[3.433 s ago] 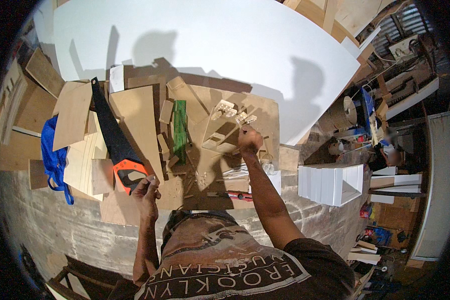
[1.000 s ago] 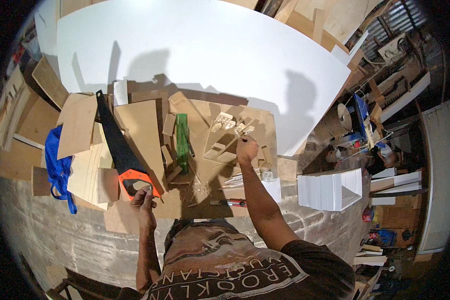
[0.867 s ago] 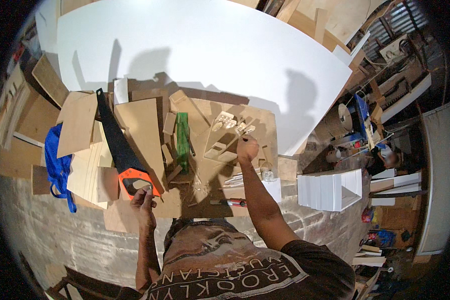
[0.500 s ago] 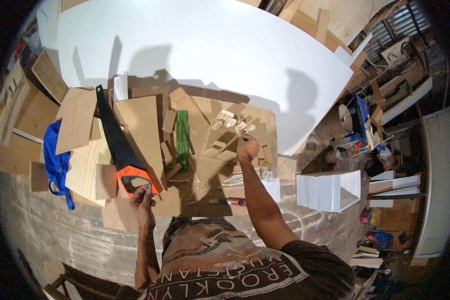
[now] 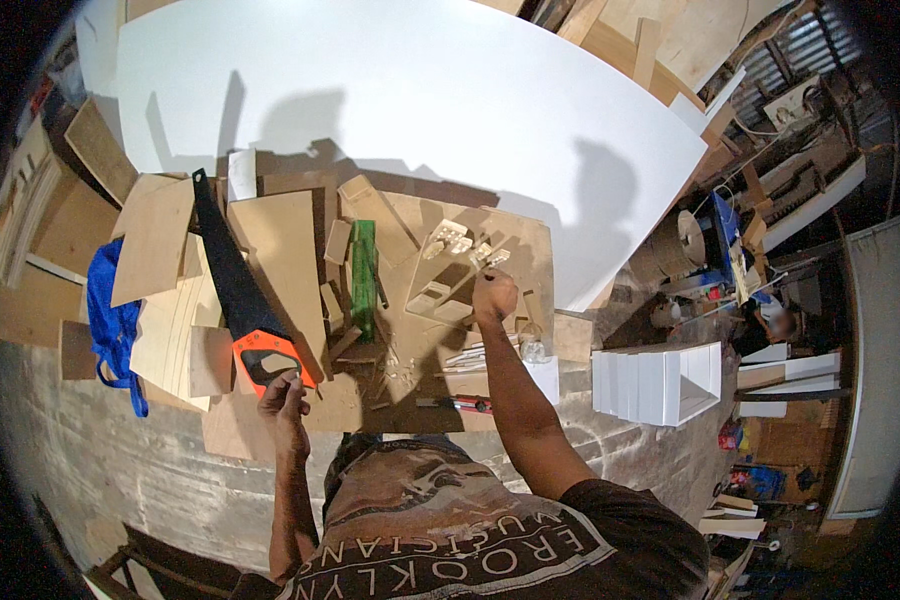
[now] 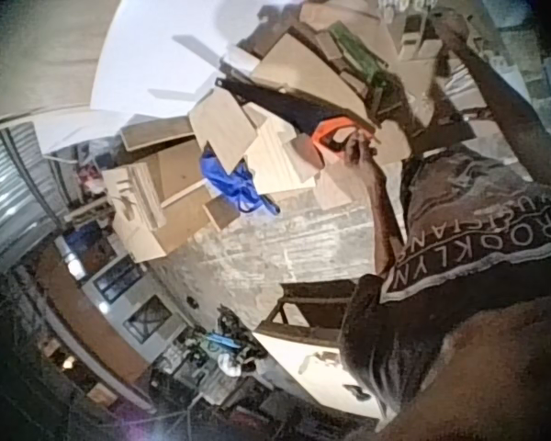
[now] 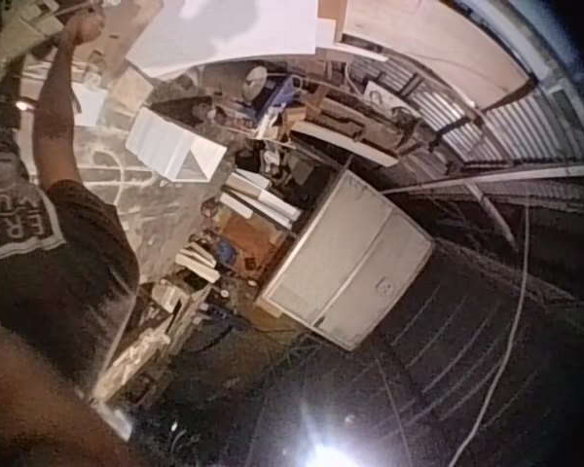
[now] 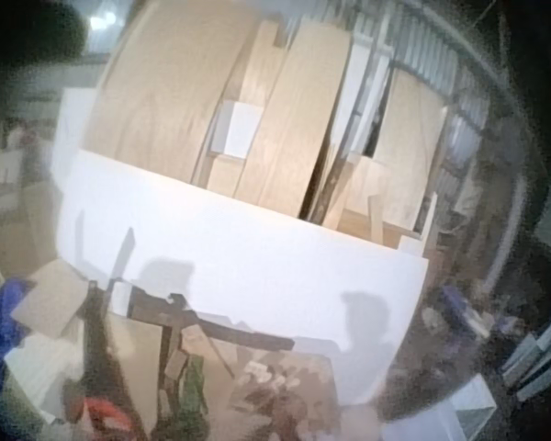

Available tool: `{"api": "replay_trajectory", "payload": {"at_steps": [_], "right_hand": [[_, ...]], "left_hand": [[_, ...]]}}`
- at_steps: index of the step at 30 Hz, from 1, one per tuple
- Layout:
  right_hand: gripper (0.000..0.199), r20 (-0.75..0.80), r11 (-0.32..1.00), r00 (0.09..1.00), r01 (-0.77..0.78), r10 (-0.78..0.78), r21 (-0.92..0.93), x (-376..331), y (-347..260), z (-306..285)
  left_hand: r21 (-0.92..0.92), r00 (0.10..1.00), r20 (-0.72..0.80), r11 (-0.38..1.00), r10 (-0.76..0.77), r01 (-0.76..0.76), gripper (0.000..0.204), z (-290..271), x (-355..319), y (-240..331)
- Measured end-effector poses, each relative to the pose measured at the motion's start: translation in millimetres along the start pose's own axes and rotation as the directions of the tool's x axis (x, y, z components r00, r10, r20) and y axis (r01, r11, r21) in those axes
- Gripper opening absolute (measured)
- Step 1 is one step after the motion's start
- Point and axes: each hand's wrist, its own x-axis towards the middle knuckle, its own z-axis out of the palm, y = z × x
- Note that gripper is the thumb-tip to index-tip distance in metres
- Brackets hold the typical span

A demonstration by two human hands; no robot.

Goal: The person assembles a small structure using wooden blocks and sticks, applying glue to join the pieces together on a workspace.

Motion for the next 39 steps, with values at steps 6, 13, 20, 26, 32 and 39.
{"api": "replay_trajectory", "payload": {"at_steps": [6,13,20,26,32,39], "right_hand": [[0.02,0.025,1.0,1.0,-0.006,0.007,-0.021,-6.6,-0.9,-6.3],[0.021,0.017,0.999,1.0,0.019,-0.02,0.032,-3.0,1.2,-13.2],[0.011,-0.07,0.787,0.976,0.209,-0.207,0.58,0.1,49.5,-112.1],[0.018,0.046,0.974,0.996,0.068,-0.079,0.216,-12.9,154.5,-203.6],[0.012,0.099,0.941,0.944,0.297,-0.315,0.16,-19.9,202.8,-165.9],[0.026,0.06,0.802,0.807,0.57,-0.587,0.177,-1.9,238.6,-138.1]], "left_hand": [[-0.023,1.0,-0.009,1.0,0.0,0.0,0.014,0.9,-2.6,2.1],[-0.014,1.0,0.019,1.0,0.002,-0.002,0.014,3.8,-4.5,4.0],[0.06,0.993,0.117,0.998,-0.034,0.027,0.015,21.6,-11.2,7.3],[0.038,0.959,0.285,0.999,-0.001,-0.01,0.01,80.2,-22.1,3.3],[0.168,0.962,0.274,0.984,0.004,-0.052,0.011,152.1,-51.5,-9.9],[0.031,0.944,0.315,0.995,-0.098,0.093,0.015,244.4,-97.1,-12.6]]}}
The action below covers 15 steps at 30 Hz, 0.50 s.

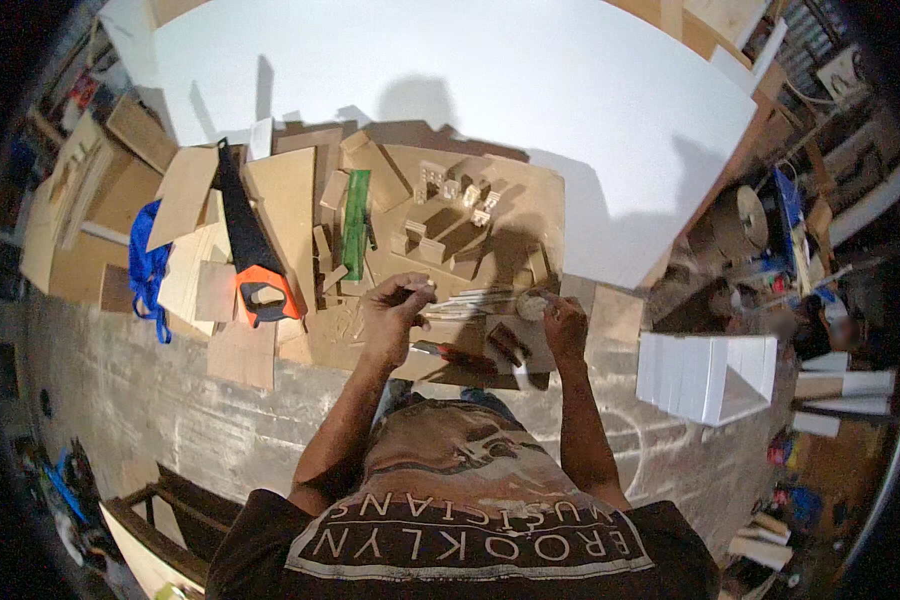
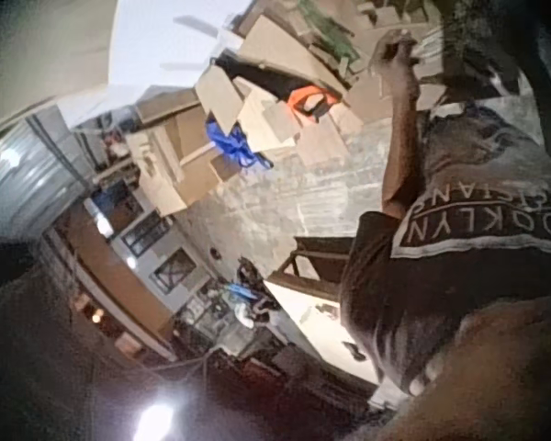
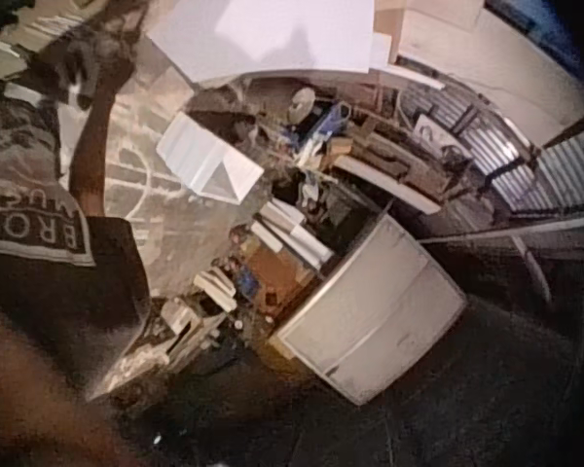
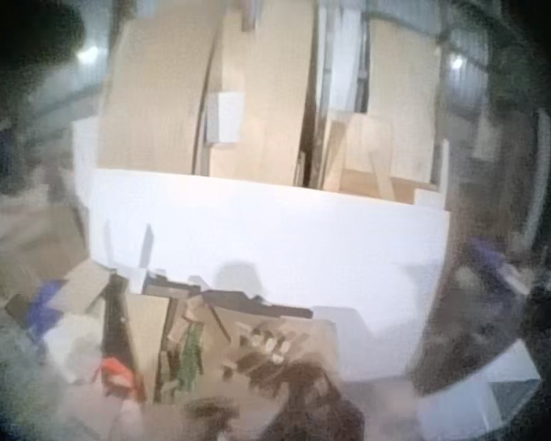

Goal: The person assembles a small structure using wooden blocks and sticks, applying glue to join the pieces together on a workspace.

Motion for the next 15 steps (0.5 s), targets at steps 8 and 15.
{"api": "replay_trajectory", "payload": {"at_steps": [8,15], "right_hand": [[0.034,0.066,0.956,0.998,-0.015,-0.004,0.293,47.4,-29.8,-72.5],[0.029,0.147,0.906,0.989,-0.062,0.0,0.418,49.2,-15.4,-88.7]], "left_hand": [[-0.159,0.996,-0.075,0.985,0.057,-0.068,0.013,65.5,-13.6,-12.5],[-0.201,0.984,-0.167,0.975,0.058,-0.091,0.018,86.3,-6.2,-19.3]]}}
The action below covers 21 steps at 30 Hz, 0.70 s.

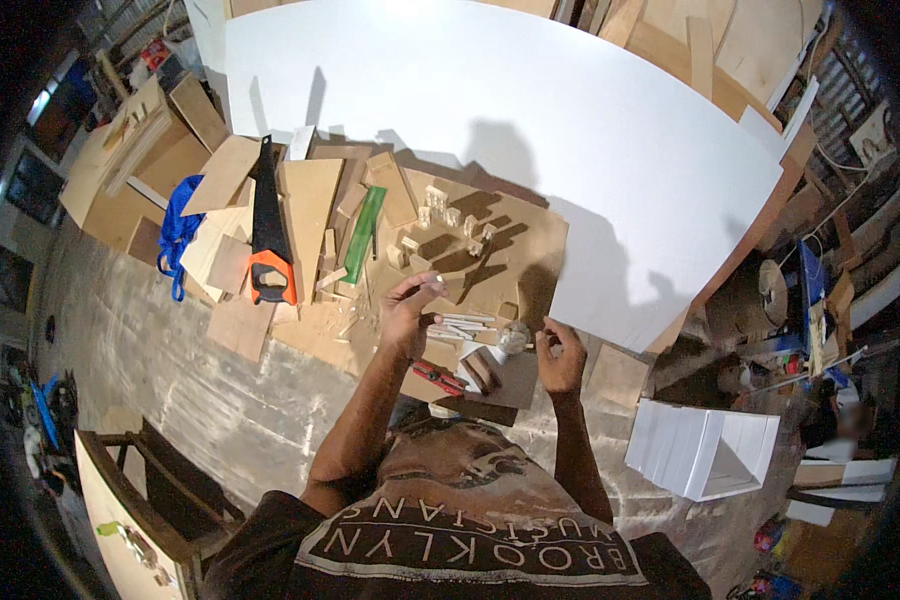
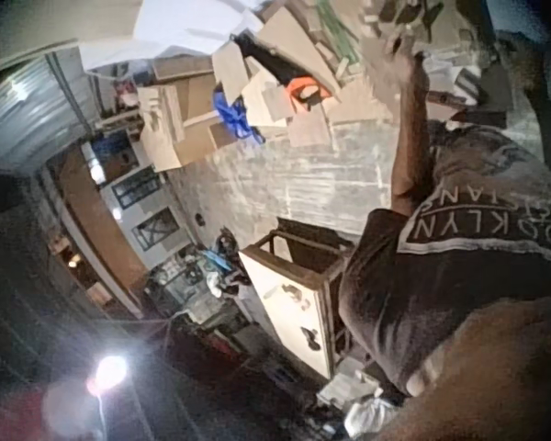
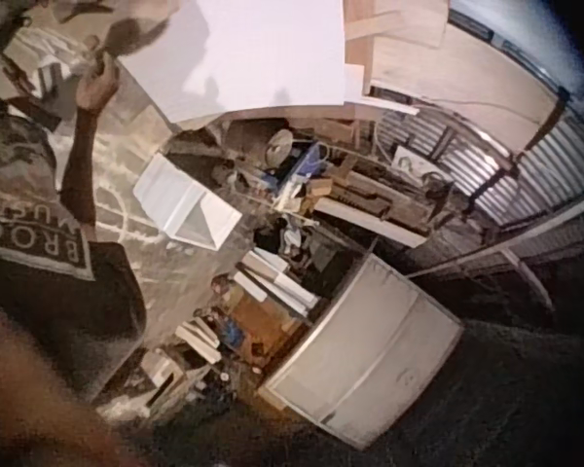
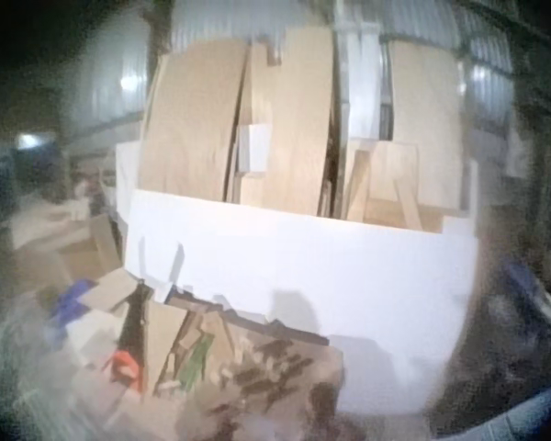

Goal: The person assembles a small structure using wooden blocks and sticks, applying glue to join the pieces together on a workspace.

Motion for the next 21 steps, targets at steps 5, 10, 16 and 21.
{"api": "replay_trajectory", "payload": {"at_steps": [5,10,16,21], "right_hand": [[0.025,-0.049,1.0,0.999,-0.011,0.011,-0.003,-7.8,32.6,-7.6],[0.025,-0.079,0.999,0.996,-0.045,0.045,0.001,-14.2,50.2,-14.7],[0.024,-0.039,0.986,0.989,-0.145,0.142,-0.082,-20.0,71.7,-22.0],[0.023,-0.057,0.993,0.992,-0.113,0.111,-0.036,-20.1,74.1,-21.8]], "left_hand": [[0.009,0.998,-0.067,1.0,-0.02,0.02,0.017,1.9,22.7,0.3],[0.122,0.993,-0.106,0.992,0.043,-0.03,0.018,4.3,42.9,10.5],[0.269,0.975,-0.139,0.954,0.173,-0.131,0.016,9.4,78.0,-2.5],[0.393,0.976,-0.152,0.916,0.155,-0.084,0.017,19.3,91.3,2.4]]}}
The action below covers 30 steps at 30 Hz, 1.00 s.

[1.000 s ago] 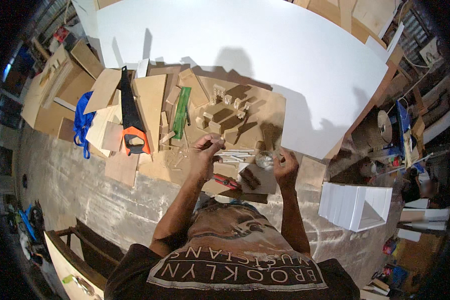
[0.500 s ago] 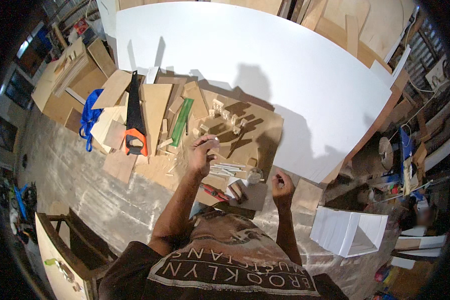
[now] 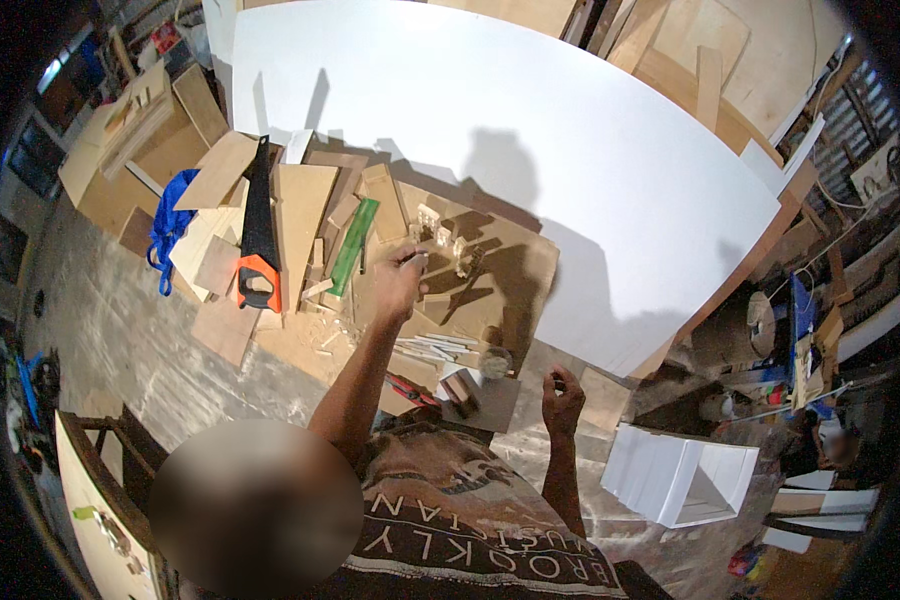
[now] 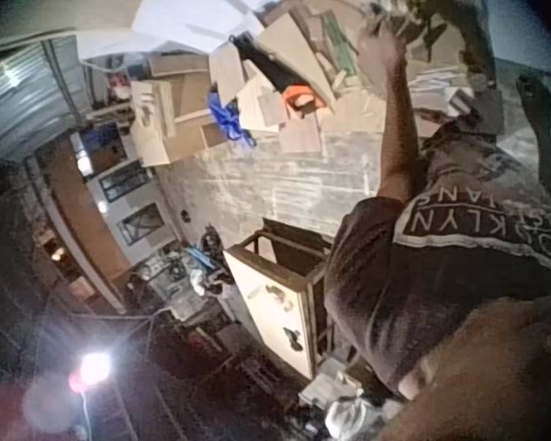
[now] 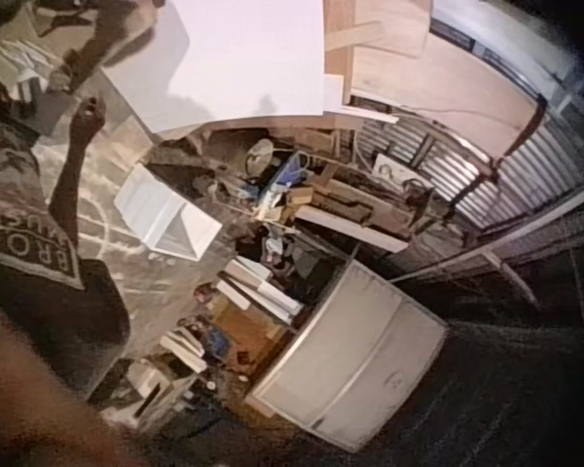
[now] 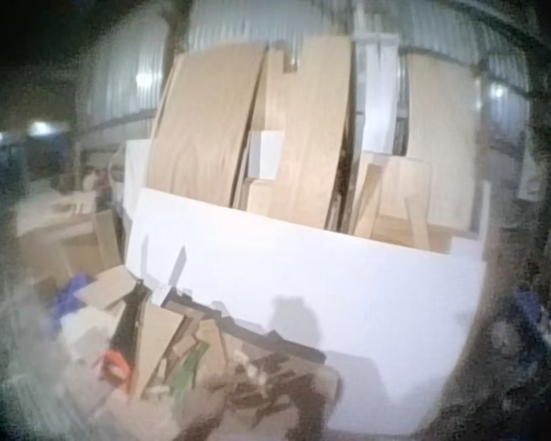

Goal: The person assembles a small structure using wooden blocks and sticks, applying glue to join the pieces together on a workspace.

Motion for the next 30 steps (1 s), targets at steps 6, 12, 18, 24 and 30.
{"api": "replay_trajectory", "payload": {"at_steps": [6,12,18,24,30], "right_hand": [[0.021,0.014,0.995,0.996,-0.087,0.088,-0.05,-6.9,-4.4,-8.8],[0.027,0.04,0.989,0.991,-0.126,0.129,-0.083,-10.6,5.3,-11.5],[0.027,0.059,0.983,0.981,-0.182,0.183,-0.022,-6.5,5.0,-8.6],[0.024,0.142,0.984,0.975,-0.16,0.17,-0.081,-3.4,-0.7,4.2],[0.024,0.11,0.97,0.968,-0.212,0.225,-0.123,-7.7,13.9,-11.9]], "left_hand": [[-0.092,0.999,-0.049,0.996,-0.013,0.009,0.021,10.2,34.3,-27.5],[-0.041,0.998,-0.061,0.999,-0.011,0.009,0.02,13.6,48.0,-40.0],[-0.184,0.999,0.025,0.982,0.043,-0.037,0.018,28.5,65.6,-56.7],[-0.382,0.99,0.095,0.914,-0.109,0.137,0.021,37.4,116.6,-90.6],[-0.146,0.977,-0.105,0.975,-0.183,0.167,0.022,81.9,97.8,-86.1]]}}
